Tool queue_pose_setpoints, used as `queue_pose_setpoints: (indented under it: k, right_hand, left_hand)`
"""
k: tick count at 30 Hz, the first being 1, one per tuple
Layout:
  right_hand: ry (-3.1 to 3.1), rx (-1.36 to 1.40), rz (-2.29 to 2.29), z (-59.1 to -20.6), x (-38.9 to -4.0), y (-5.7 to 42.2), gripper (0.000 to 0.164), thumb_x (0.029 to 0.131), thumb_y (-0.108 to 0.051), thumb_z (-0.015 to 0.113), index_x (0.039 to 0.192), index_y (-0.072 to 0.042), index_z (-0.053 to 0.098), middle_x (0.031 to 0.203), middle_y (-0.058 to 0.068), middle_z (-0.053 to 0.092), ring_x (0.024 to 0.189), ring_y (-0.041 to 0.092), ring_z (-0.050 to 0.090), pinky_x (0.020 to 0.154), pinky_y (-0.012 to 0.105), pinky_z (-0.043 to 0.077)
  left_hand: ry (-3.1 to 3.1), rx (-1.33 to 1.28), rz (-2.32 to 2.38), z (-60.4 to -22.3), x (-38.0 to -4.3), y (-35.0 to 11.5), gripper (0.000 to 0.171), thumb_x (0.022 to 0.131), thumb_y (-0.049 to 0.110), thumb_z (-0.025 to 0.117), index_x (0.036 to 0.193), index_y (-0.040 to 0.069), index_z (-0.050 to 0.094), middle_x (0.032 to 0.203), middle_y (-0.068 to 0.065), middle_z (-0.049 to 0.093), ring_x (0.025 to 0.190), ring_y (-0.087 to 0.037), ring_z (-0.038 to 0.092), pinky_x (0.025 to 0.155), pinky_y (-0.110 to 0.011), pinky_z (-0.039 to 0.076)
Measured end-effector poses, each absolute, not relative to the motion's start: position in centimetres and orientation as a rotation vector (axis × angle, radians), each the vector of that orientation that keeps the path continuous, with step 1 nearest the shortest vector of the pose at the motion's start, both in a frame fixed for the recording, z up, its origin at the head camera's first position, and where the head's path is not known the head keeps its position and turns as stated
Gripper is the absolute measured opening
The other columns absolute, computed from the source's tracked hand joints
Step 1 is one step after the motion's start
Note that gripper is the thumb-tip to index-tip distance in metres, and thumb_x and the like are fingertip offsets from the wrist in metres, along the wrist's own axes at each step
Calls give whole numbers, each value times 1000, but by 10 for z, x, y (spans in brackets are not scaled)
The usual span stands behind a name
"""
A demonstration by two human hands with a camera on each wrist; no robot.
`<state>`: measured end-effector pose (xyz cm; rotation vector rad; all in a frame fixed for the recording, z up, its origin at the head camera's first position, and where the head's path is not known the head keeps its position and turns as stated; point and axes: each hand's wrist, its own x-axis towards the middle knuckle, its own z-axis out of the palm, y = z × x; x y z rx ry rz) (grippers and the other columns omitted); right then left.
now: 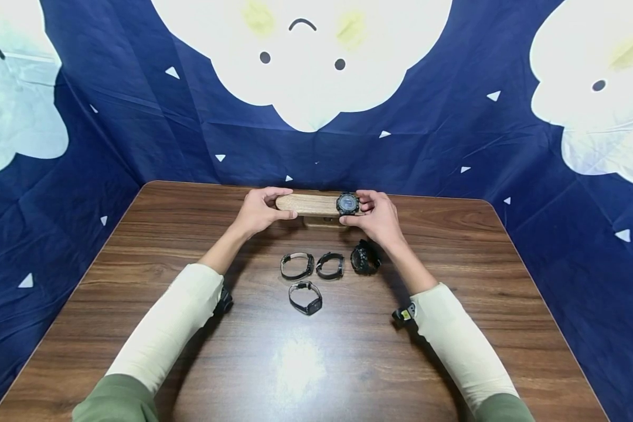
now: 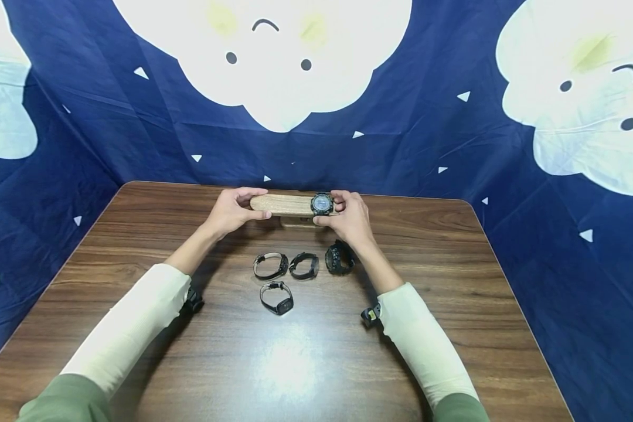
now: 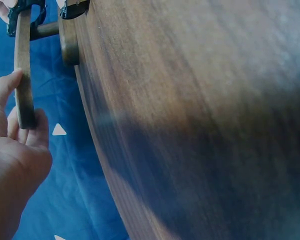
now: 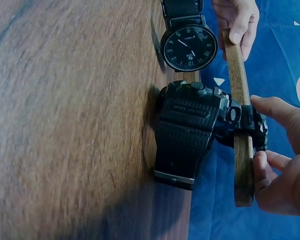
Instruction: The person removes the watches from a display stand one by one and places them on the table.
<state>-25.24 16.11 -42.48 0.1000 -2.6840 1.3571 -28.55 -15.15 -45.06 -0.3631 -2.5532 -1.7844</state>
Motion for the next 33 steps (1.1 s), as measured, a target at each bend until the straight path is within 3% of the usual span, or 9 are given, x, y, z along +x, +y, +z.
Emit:
queue_pose_setpoints:
  k: [16,33]
  right_hand:
    - [-2662,91,1286,-428,-253,154,81,76,-27,105,147,-5,71,129,16,69,115,30,64,110,47,50]
    - [-2694,66,1236,-427,-251,149,81,78,-26,104,149,-5,70,133,17,67,117,32,64,112,49,52]
  left_hand:
    - [-2558,-360,-1767,-451,-286,-151,62,84,10,99,142,6,77,127,-23,82,100,-9,72,84,-15,56]
    - [-2538,-364,-1791,-452,-286,-151,62,84,8,99,142,3,76,127,-24,82,98,-7,72,84,-14,56]
